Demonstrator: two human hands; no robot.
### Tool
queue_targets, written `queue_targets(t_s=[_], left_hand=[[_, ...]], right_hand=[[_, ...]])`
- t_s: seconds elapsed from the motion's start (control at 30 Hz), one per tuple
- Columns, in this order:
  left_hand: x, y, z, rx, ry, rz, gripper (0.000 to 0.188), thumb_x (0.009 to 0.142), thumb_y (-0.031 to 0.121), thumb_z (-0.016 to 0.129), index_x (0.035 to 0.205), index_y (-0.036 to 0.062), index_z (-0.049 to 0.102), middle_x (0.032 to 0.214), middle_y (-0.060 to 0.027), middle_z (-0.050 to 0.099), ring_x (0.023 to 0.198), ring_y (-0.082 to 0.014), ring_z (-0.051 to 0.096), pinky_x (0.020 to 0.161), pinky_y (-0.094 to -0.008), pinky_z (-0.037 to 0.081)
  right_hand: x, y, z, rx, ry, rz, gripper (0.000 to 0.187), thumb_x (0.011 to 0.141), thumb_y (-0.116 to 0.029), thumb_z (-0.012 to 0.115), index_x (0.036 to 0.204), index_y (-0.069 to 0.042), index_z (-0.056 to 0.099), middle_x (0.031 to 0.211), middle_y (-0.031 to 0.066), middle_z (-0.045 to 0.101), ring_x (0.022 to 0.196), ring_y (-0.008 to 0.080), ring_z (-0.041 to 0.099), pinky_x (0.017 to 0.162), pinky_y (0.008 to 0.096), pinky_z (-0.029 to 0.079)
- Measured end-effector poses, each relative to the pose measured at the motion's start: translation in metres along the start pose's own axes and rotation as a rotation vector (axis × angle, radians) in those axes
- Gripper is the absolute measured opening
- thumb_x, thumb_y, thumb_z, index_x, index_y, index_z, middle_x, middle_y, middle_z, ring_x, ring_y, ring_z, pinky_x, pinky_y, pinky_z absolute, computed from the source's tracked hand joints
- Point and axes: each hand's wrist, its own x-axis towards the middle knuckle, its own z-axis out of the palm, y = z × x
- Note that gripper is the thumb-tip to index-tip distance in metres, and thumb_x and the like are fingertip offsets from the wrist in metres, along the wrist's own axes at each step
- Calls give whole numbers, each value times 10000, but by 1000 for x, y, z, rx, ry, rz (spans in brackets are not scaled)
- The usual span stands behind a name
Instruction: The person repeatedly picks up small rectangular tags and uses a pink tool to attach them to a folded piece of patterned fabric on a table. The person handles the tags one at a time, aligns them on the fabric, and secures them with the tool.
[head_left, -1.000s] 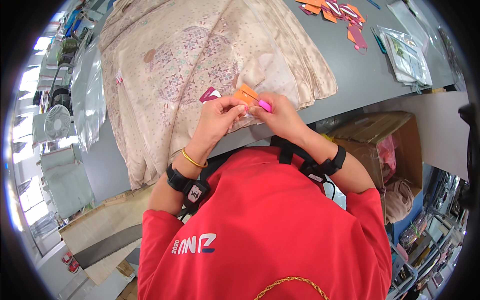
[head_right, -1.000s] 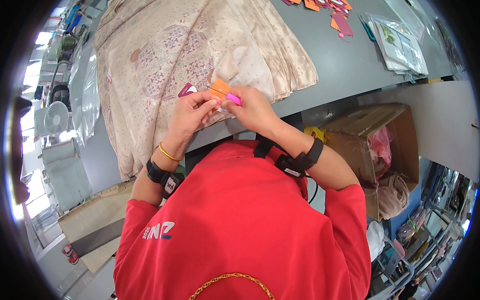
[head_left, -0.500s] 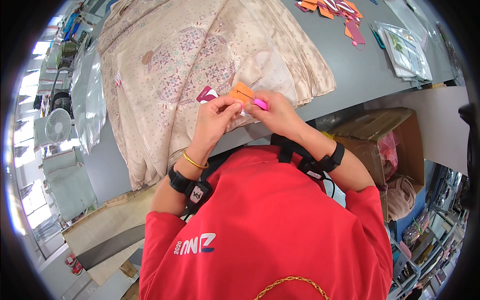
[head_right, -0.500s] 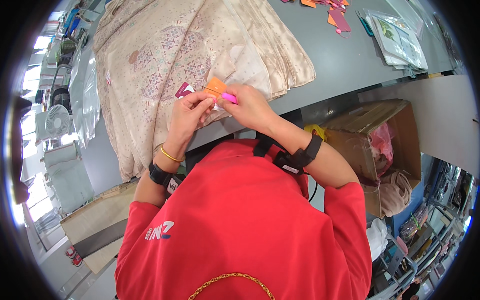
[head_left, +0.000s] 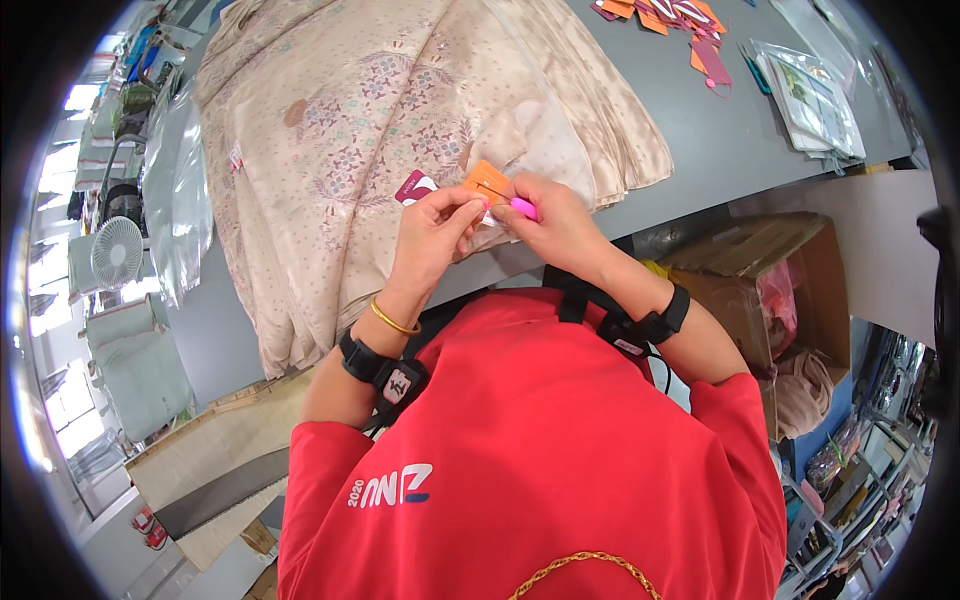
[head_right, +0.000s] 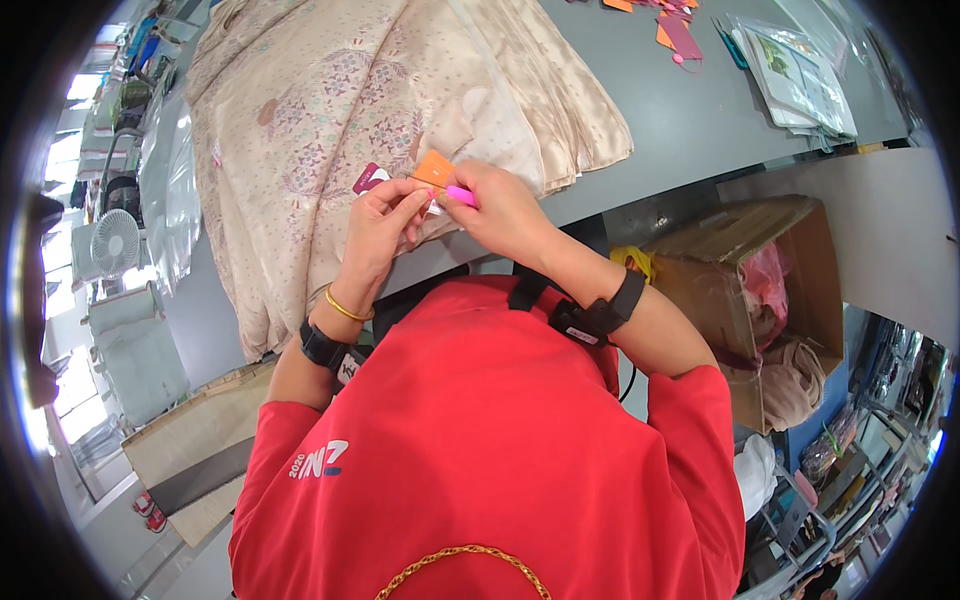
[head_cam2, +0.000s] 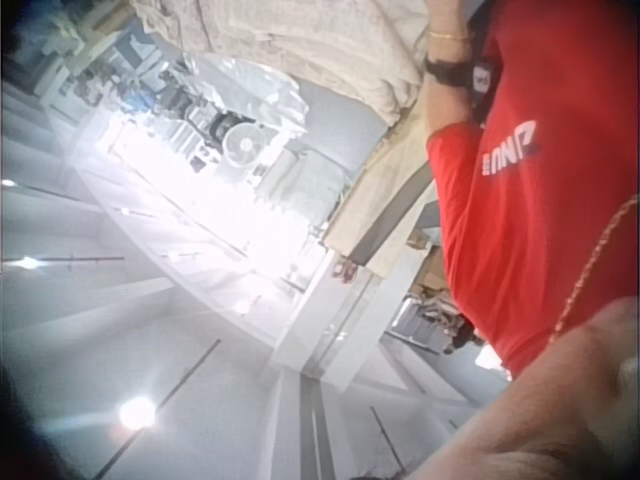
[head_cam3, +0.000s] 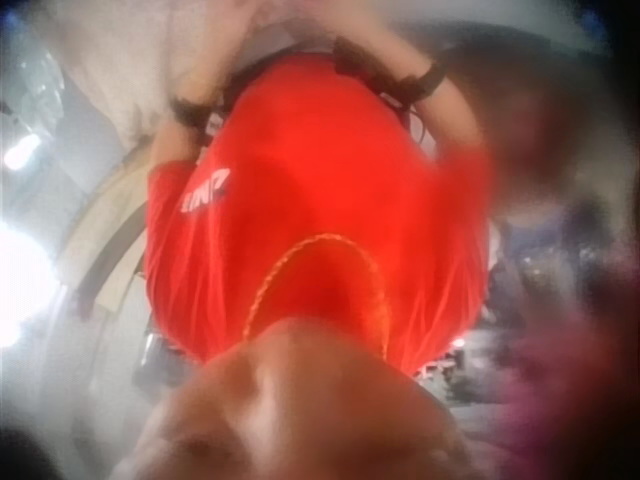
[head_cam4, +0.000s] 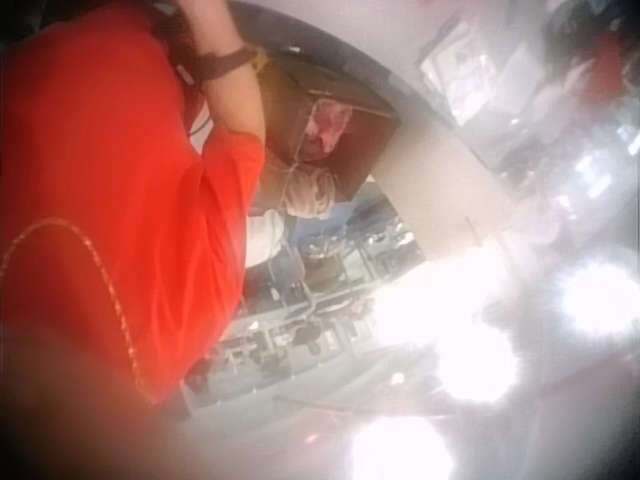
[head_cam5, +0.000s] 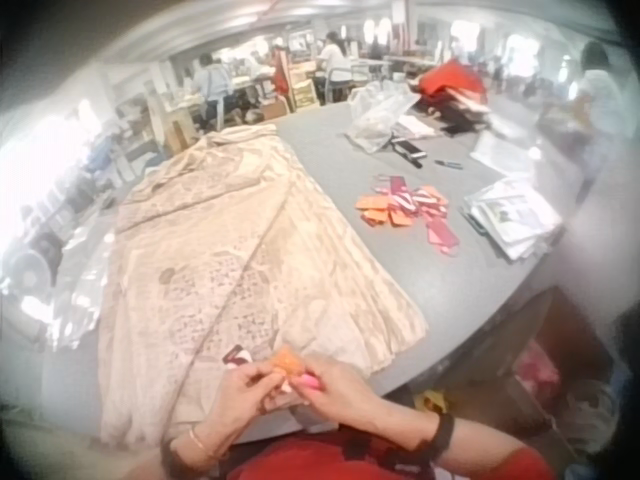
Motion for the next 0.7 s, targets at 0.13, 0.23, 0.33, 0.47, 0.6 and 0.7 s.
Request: queue_targets(t_s=[0.13, 0.23, 0.33, 0.47, 0.6, 0.7], left_hand=[[-2, 0, -1, 12, -18, -6, 135, 1059, 144, 767, 1122, 29, 799, 789, 31, 677, 585, -21, 556, 503, -204, 399], [-2, 1, 0, 41, -26, -8, 121, 1056, 133, 767, 1109, 31, 804, 781, 37, 666, 583, -20, 543, 504, -205, 396], [-2, 1, 1, 48, -31, -8, 111, 1055, 120, 764, 1106, 31, 808, 775, 39, 656, 580, -18, 528, 502, -207, 391], [-1, -1, -1, 125, -41, 4, 123, 1055, 110, 757, 1116, 15, 806, 805, 30, 672, 617, -32, 552, 536, -222, 427], [-5, -2, -3, 237, -32, 221, 108, 1063, 93, 747, 1078, -6, 788, 869, -11, 724, 674, -65, 634, 594, -239, 489], [-11, 6, -1, 477, -20, 384, 100, 1050, 72, 742, 1065, -22, 775, 947, -31, 754, 811, -100, 682, 719, -279, 544]], right_hand=[[-2, 1, 1, 4, 19, -43, 217, 989, -237, 738, 959, -30, 677, 911, 168, 692, 857, 405, 696, 743, 485, 530], [-1, 3, 3, -13, 26, -74, 193, 971, -219, 732, 955, -34, 676, 916, 163, 693, 862, 412, 697, 738, 494, 528], [-1, 4, 5, -68, 17, -40, 199, 1022, -217, 763, 1031, -22, 723, 920, 157, 714, 853, 337, 711, 759, 424, 549], [0, 0, 1, -95, -7, -84, 188, 969, -226, 733, 976, -42, 696, 934, 163, 703, 896, 418, 704, 770, 510, 550], [19, -3, -27, -270, 18, -200, 143, 972, -212, 734, 1029, -81, 723, 1086, 105, 731, 1019, 373, 707, 800, 493, 581], [50, 0, -38, -441, 165, -407, 121, 970, -183, 727, 1076, -129, 745, 1247, 12, 738, 1163, 294, 684, 837, 441, 615]])
